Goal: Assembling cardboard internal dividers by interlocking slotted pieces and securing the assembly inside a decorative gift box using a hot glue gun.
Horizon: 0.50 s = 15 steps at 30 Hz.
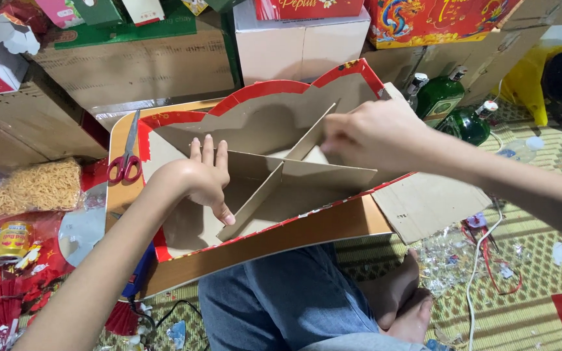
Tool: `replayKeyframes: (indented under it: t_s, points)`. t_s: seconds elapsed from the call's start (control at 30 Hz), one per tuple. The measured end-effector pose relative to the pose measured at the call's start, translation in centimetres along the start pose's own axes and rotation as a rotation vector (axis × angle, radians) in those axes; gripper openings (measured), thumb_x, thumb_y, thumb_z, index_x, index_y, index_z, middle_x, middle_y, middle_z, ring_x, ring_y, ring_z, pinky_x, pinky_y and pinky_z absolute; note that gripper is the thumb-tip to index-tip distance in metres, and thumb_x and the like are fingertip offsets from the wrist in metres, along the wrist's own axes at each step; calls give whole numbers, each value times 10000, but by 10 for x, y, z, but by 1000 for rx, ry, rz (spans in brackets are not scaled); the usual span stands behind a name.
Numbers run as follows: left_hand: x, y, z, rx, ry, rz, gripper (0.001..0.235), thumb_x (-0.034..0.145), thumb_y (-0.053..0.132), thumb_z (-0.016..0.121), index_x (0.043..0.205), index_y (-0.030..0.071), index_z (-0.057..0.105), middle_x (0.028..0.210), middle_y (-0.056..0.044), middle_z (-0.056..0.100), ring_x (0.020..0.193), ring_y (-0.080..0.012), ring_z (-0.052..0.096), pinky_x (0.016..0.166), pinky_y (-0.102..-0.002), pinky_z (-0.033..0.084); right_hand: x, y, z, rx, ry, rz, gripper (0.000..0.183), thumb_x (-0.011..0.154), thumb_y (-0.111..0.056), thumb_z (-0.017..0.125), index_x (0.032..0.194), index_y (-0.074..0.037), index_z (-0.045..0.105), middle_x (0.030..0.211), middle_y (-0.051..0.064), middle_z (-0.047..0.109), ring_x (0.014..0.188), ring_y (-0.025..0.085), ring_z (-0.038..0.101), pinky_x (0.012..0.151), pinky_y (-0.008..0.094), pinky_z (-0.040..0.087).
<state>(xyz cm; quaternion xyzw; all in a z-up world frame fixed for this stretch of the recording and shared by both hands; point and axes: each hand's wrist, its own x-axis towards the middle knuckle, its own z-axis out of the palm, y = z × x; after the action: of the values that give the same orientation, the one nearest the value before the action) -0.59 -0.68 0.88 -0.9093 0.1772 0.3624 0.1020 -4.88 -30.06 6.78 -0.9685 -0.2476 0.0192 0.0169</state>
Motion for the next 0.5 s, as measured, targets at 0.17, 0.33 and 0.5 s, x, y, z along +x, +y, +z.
replayKeyframes:
  t_s: [0.17,0.33,0.5]
  points:
    - [2,-2,2,-30,0,19,1621,674,714,896,1564,-81,-201,1619,-389,-204,1491,-571,-187,1225,-597,-6,2,-90,0,342,-72,-200,286,893,-393,738,1088,-254,581,979,-50,788,969,241,761,770,497,599]
    - [90,-42,43,143,59,36,1551,694,703,837,1566,-47,-203,1610,-376,-202,1458,-617,-171,1195,-661,10,16,-179,54,345,204,-459,260,912,-431,659,997,-195,590,934,30,726,926,286,741,708,469,595]
    - [56,-31,27,67,56,15,1526,709,672,871,1588,-49,-146,1621,-404,-124,1490,-598,-102,1212,-630,38,25,-224,78,367,346,-385,336,921,-439,596,928,-109,652,839,57,663,888,289,725,646,475,580]
